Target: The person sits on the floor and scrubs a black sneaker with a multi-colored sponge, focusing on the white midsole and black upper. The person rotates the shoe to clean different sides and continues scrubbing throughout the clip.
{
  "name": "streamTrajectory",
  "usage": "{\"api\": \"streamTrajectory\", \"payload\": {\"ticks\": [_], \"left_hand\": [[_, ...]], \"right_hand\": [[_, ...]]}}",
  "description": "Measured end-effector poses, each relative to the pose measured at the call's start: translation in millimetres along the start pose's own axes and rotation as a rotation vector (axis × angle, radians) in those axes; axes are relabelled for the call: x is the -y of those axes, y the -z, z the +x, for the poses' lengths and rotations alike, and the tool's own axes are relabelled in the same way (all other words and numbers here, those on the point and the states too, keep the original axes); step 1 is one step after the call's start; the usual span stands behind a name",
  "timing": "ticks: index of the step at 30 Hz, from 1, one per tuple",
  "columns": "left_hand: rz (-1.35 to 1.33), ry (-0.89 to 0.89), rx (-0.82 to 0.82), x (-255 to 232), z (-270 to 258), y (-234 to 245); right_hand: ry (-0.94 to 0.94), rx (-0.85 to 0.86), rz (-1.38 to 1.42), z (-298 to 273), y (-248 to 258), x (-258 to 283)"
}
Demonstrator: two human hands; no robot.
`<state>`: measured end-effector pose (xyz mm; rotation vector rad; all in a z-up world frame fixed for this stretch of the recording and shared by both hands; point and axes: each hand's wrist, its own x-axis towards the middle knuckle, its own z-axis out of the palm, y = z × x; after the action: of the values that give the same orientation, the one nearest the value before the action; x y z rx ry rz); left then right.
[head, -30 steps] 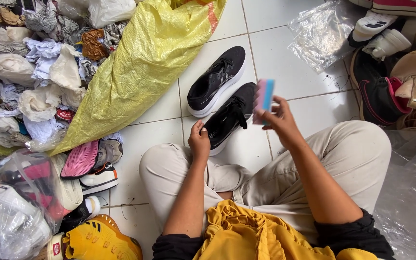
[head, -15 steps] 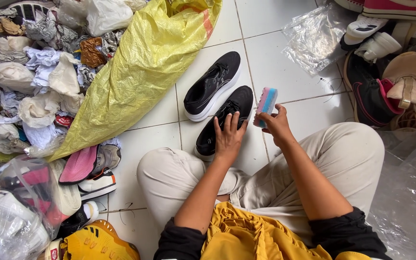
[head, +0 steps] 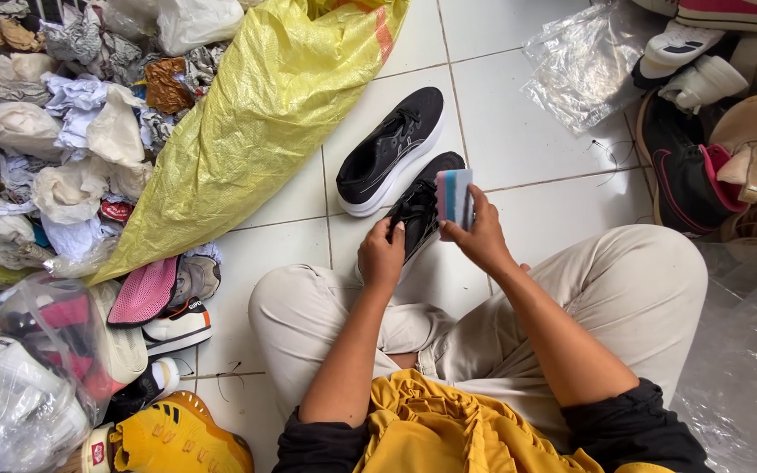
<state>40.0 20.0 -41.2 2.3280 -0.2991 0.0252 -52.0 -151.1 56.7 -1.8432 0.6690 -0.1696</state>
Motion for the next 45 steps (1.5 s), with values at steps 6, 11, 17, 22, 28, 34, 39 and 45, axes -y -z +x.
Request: {"api": "streamTrajectory", "payload": {"ticks": [6, 11, 17, 22, 28, 34, 39, 45], "left_hand": [[0.079, -0.034, 0.127, 0.3, -3.5, -4.0], [0.036, -0.018, 0.218, -5.5, -1.1, 10.8], [0.029, -0.029, 0.254, -11.3, -4.9, 19.4], [0.042, 0.038, 0.293, 21.6, -3.2, -3.7], [0.03, -0.041, 0.262, -16.4, -4.7, 22.6], [0.037, 0.01, 0.25, -5.1, -1.7, 9.2], [0.024, 0.037, 0.247, -3.8, 0.3, 10.2], [-0.041, 0.043, 0.237, -11.7, 2.4, 16.8]], "right_hand": [[-0.004, 0.126, -0.216, -1.7, -15.8, -19.8], [0.045, 0.171, -0.295, -15.4, -16.1, -14.0], [0.253, 0.208, -0.399, -33.8, -22.7, -22.3], [0.359, 0.25, -0.303, -44.4, -22.1, -12.9], [0.343, -0.025, -0.048, 4.3, -6.4, -42.3], [-0.033, -0.077, -0.257, 37.5, -15.4, -82.7], [-0.043, 0.086, -0.291, 2.1, -24.7, -41.3], [0.078, 0.139, -0.431, -37.4, -27.1, -7.0]]}}
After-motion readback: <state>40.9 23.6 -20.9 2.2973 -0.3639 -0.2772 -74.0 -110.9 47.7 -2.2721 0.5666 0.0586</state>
